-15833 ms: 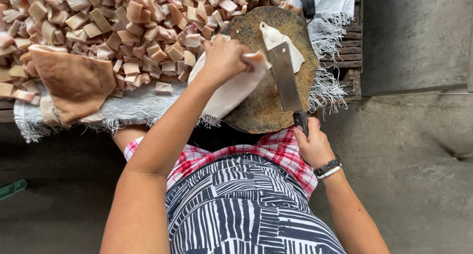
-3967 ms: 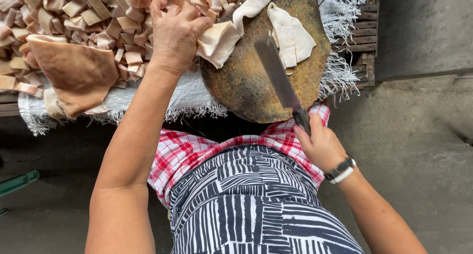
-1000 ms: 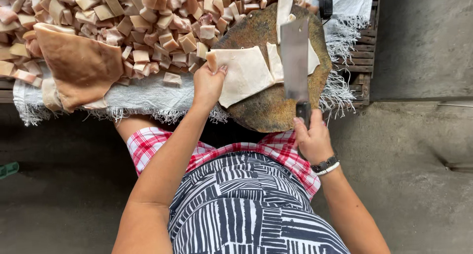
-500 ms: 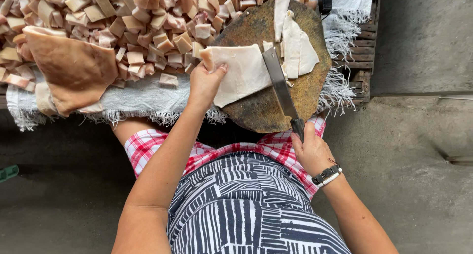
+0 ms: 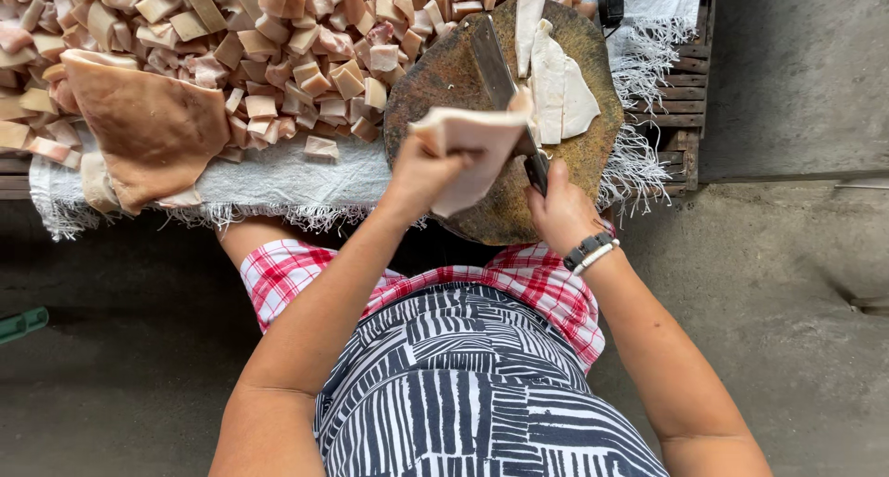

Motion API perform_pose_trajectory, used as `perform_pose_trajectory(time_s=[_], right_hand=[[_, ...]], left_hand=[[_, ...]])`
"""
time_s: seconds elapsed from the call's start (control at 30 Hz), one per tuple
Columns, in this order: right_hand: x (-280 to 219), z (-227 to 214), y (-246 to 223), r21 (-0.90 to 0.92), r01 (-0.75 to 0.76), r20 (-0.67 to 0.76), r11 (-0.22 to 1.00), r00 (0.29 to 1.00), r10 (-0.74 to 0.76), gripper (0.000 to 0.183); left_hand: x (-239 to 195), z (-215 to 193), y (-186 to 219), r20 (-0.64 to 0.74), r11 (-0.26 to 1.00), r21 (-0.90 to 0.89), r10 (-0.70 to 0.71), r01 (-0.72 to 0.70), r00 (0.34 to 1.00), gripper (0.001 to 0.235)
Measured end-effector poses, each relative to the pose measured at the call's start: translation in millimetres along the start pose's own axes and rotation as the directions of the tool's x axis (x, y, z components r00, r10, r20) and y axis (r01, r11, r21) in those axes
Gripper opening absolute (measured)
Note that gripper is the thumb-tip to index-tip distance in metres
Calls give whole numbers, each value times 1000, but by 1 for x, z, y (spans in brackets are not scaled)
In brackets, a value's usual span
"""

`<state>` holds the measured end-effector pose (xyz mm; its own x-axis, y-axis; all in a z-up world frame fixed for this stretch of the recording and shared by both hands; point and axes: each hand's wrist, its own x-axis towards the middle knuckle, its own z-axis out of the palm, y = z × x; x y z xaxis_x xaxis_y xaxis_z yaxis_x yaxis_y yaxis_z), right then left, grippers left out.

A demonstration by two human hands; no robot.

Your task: The person uses a cleaver to chop large pieces of animal skin into smaller cubes on a wooden cutting board. They handle the pieces by hand, positioning them on the board and moving the finished cubes to a pile on the left.

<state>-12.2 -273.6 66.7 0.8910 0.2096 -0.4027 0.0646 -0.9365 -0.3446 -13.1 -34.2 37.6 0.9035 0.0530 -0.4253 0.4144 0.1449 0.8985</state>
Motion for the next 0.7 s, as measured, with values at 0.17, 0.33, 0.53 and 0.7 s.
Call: perform_pose_trajectory(time_s=[0.17,0.33,0.53,0.7], right_hand=[[-62,2,19,-88,-111,79,990,990,118,39],[-121,-3,46,-90,-105,63,990,992,111,38],[-94,-10,46,222,-208,69,953,978,198,32],[-63,-7,29,239,-100,-74,966,990,121,30]], left_hand=[[37,-45,-20,-283,973,-195,68,-127,957,33],[45,-80,1,-341,956,-275,1,-101,940,38],[25,-69,41,-111,919,-377,-165,112,980,46],[28,-27,21,-14,910,-415,-29,21,999,34]])
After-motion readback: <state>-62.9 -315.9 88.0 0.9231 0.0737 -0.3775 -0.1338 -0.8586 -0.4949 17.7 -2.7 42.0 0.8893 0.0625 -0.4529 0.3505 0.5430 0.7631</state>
